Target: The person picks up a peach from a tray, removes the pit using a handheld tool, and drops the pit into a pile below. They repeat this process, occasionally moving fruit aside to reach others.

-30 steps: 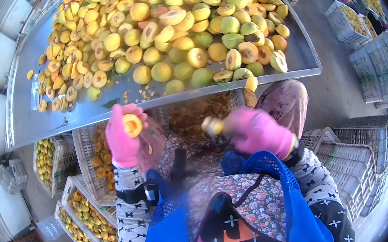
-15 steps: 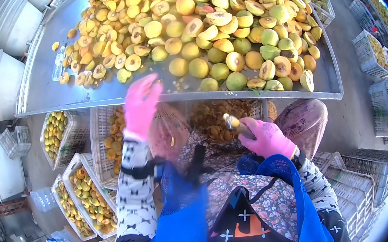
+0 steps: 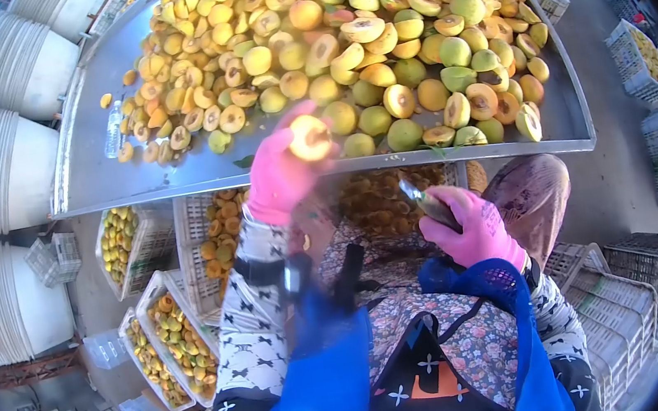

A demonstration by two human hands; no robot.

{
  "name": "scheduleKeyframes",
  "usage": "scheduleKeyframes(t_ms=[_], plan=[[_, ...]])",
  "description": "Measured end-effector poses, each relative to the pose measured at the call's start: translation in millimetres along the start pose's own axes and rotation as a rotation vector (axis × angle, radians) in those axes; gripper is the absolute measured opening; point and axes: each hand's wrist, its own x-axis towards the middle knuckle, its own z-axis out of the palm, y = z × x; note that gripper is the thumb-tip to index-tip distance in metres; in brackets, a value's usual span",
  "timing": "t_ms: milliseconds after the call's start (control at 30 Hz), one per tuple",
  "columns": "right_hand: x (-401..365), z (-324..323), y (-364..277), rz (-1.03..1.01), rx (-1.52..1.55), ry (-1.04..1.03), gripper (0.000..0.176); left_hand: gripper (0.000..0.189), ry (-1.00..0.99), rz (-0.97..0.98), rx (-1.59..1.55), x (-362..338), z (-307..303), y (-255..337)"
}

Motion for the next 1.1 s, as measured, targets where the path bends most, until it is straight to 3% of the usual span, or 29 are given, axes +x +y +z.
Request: scheduleKeyframes(t_ms=[100,300,400,500,600,700,800,900,1000,1100], plan=[[25,7,-18,-0.157,-0.023,0.112,0.038,0.055,-0.020,-0.084,-0.085,-23,33,-16],[41,9,-23,-0.338,-0.329,0.162,0.035,0.056,0.100,-0.054,0.095,-34,73,-38],[40,7,-19,-0.308,-0.406,0.070,0.028,0.041,0.071,0.005,0.152,-34,80,-41],[36,15,-11,-0.279,-0.510,-0.015,0.024,0.035,0.196,0.002,0.249,-33,87,-53],[34,19,-11,-0.267,-0.582,-0.025,0.021,0.028,0.145,0.146,0.288,-31,79,-64],[32,22,-11,-0.298,-0.576,-0.002,0.020,0.027,0.149,0.155,0.284,-34,86,-60],[28,32,-9,-0.198,-0.237,-0.087,0.025,0.025,0.224,0.054,0.247,-36,86,-56],[24,22,-22,-0.267,-0.033,-0.079,0.022,0.026,0.191,0.037,0.281,-37,87,-53],[24,22,-20,-0.208,0.069,-0.113,0.024,0.031,0.062,0.395,0.565,-30,82,-53],[18,31,-23,-0.160,0.144,-0.091,0.023,0.038,0.366,0.165,0.101,-33,103,-53]])
